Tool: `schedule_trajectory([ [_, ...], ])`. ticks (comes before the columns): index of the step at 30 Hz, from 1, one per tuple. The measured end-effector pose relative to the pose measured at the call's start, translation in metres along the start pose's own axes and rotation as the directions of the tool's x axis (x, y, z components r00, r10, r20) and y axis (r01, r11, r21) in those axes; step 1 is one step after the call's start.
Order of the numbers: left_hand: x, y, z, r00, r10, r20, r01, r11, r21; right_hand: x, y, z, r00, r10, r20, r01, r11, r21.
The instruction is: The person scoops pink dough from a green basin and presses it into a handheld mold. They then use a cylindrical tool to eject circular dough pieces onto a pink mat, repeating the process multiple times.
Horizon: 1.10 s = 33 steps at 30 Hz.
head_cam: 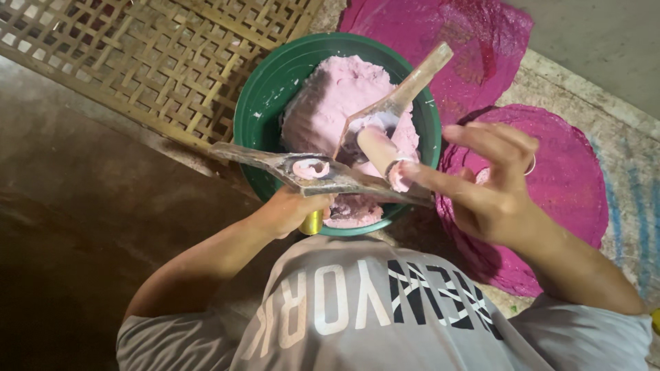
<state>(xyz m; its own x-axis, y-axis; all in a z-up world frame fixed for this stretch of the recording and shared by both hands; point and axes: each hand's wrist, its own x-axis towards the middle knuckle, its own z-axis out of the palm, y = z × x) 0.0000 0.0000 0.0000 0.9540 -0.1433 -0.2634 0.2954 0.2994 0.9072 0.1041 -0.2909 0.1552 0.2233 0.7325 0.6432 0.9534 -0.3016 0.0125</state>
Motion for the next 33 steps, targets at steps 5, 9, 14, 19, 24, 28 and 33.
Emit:
schedule_trajectory([
  [5, 0.006, -0.006, -0.006, 0.999, 0.023, -0.038, -0.025, 0.999, -0.04, 0.007, 0.005, 0.004, 0.999, -0.048, 0.004, 0.048, 0.998, 0.028],
  [9, 0.004, -0.015, -0.03, 0.973, 0.13, -0.191, -0.113, 0.989, 0.097, 0.0, 0.01, 0.021, 0.933, 0.342, 0.111, -0.356, 0.83, 0.431],
  [14, -0.012, -0.025, -0.053, 0.911, 0.288, -0.294, -0.284, 0.957, 0.058, 0.014, -0.003, 0.07, 0.812, 0.133, 0.569, -0.288, 0.938, 0.193],
  [19, -0.025, -0.036, -0.045, 0.89, 0.303, -0.34, -0.309, 0.95, 0.039, 0.041, -0.011, 0.057, 0.953, 0.189, 0.238, -0.246, 0.939, 0.24],
  [24, -0.03, -0.03, -0.032, 0.792, 0.516, -0.327, -0.444, 0.854, 0.272, 0.048, -0.028, 0.06, 0.998, 0.064, -0.02, -0.054, 0.944, 0.325],
  [28, -0.028, -0.024, -0.03, 0.758, 0.573, -0.31, -0.418, 0.793, 0.444, 0.05, -0.033, 0.083, 0.99, 0.127, -0.058, -0.098, 0.927, 0.363],
  [33, -0.023, -0.027, -0.036, 0.743, 0.536, -0.401, -0.443, 0.843, 0.306, 0.043, -0.022, 0.078, 0.98, 0.201, 0.003, -0.158, 0.762, 0.628],
])
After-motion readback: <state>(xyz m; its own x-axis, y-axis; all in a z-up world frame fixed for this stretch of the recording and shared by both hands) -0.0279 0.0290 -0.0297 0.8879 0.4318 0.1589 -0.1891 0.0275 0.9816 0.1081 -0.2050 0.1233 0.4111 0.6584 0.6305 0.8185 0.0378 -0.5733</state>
